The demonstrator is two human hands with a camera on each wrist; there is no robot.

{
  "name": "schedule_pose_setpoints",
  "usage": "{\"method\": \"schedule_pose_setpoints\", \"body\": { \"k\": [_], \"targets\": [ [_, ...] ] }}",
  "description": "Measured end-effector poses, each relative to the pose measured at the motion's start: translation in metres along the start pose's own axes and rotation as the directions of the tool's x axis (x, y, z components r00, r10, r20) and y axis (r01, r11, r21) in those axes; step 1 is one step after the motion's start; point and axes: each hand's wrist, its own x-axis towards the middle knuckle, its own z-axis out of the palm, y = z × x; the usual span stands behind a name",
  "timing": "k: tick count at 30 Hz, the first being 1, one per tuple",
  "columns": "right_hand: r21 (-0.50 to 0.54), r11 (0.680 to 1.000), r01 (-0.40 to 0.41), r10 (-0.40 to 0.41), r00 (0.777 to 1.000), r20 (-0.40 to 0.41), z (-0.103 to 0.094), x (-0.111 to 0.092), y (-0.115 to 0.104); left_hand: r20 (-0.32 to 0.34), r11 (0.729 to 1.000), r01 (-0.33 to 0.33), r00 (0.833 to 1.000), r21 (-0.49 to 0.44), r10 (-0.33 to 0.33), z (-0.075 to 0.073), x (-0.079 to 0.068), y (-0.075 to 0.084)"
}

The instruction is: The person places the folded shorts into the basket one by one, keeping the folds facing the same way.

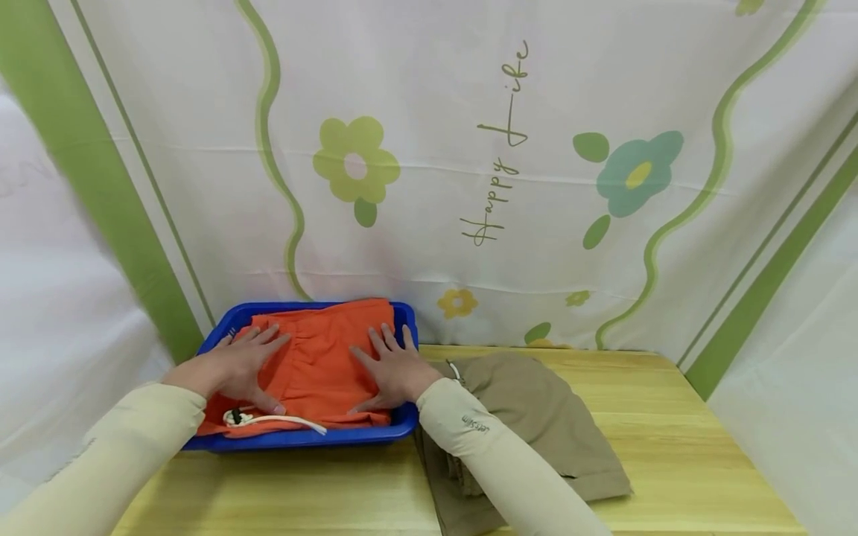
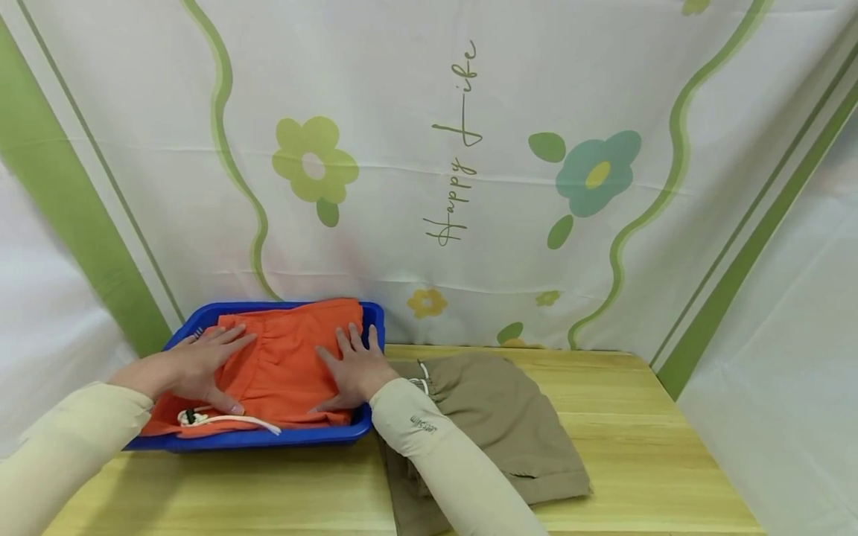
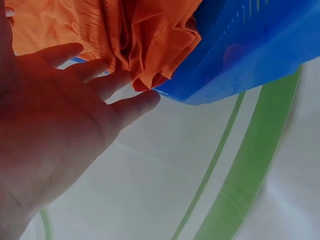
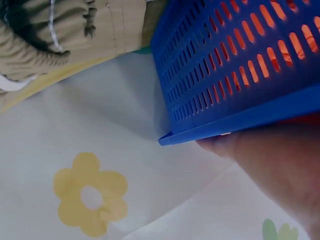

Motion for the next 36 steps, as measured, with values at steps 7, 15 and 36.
{"method": "schedule_pose_setpoints", "body": {
  "k": [7, 15, 36],
  "targets": [
    [-0.132, 0.991, -0.022, 0.024, 1.0, 0.015, 0.006, 0.006, -0.002, 0.073, 0.999, 0.034, 0.997, -0.014, -0.033, 0.003, 0.006, -0.003],
    [-0.119, 0.993, -0.022, 0.029, 0.998, 0.057, 0.006, 0.01, -0.002, 0.14, 0.994, 0.066, 0.989, -0.088, -0.053, 0.005, 0.01, -0.011],
    [-0.213, 0.976, -0.037, 0.064, 0.991, 0.12, 0.01, 0.018, -0.007, 0.199, 0.992, 0.042, 0.98, -0.118, -0.018, 0.011, 0.018, -0.012]
  ]
}}
